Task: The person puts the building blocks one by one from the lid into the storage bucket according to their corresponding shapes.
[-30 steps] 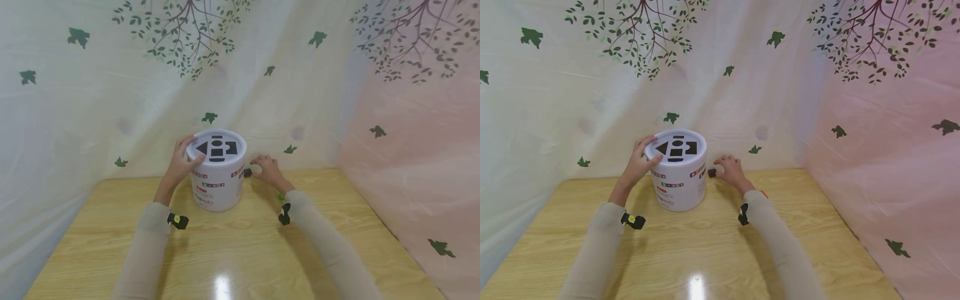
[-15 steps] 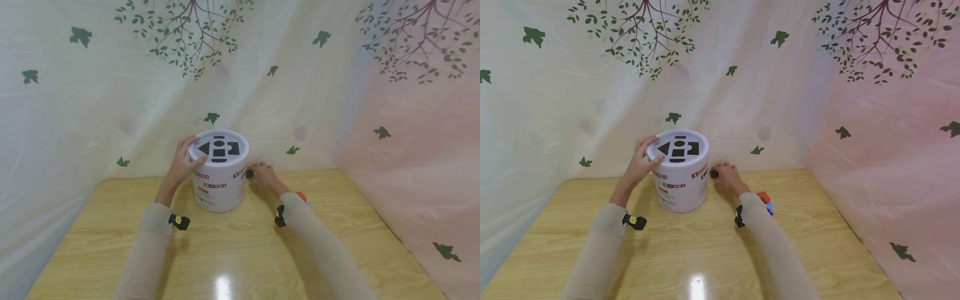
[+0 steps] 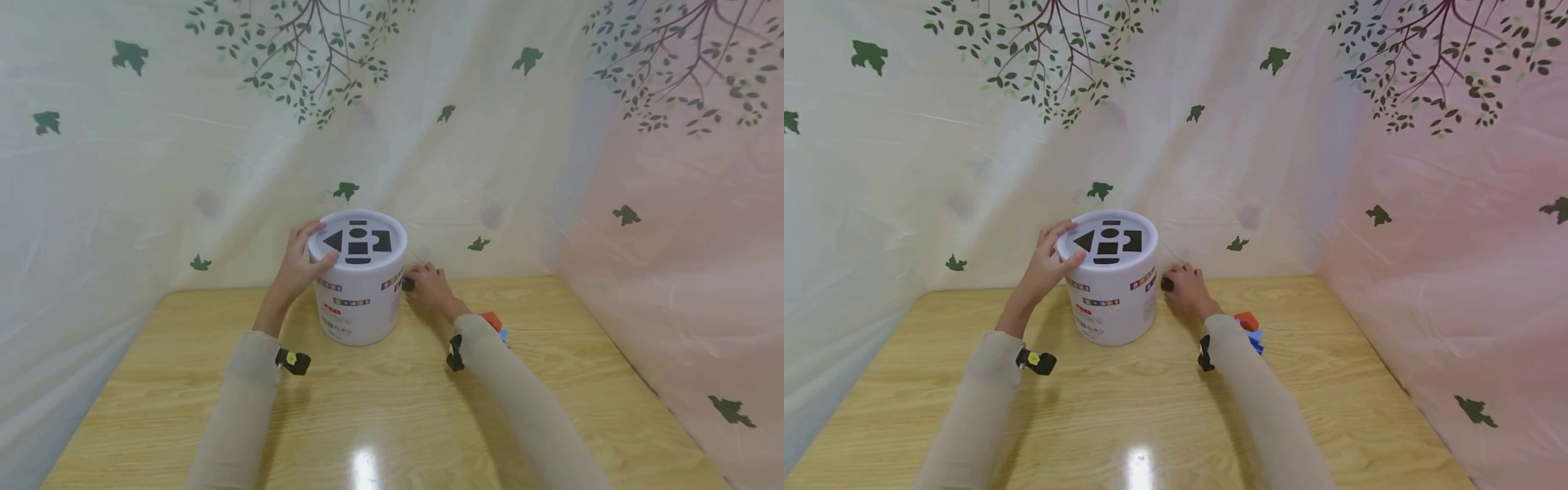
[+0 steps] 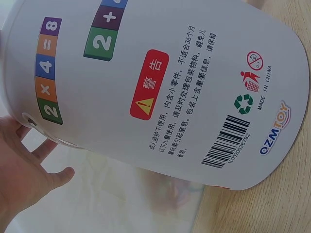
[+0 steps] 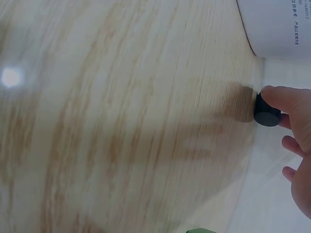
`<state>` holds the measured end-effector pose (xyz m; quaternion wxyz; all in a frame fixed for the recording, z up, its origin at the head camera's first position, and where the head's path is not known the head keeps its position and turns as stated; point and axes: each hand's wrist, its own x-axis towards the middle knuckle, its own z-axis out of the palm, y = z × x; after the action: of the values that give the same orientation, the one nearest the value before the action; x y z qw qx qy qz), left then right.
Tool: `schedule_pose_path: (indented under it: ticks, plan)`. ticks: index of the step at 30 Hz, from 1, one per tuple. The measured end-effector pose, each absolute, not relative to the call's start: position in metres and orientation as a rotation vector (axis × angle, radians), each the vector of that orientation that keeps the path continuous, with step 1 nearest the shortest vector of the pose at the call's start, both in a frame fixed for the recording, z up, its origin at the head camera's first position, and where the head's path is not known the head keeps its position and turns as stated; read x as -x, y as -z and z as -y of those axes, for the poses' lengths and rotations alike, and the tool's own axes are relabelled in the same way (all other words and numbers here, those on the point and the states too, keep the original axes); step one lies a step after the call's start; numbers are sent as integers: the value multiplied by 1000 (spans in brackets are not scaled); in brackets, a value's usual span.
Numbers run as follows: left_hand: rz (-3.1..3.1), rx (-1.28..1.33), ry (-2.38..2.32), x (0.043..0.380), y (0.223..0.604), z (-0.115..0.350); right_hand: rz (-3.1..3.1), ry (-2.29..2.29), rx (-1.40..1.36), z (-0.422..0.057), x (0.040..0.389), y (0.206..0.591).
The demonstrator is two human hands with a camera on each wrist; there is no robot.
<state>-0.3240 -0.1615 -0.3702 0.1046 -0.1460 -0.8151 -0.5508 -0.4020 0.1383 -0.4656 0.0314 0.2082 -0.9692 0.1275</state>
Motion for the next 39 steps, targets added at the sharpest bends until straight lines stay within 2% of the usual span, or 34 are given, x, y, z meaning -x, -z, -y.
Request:
schedule_pose_path:
  ticks: [9,21,39]
  plan:
    - [2406,437,1645,302,348,156,2959,-473,-614,-135,402,466]
    - [2416,429,1625,308,356,157,2966,-443,-659,-134,395,463]
    - [2410,436,1656,299,348,156,2982,-318,-693,-148,399,467]
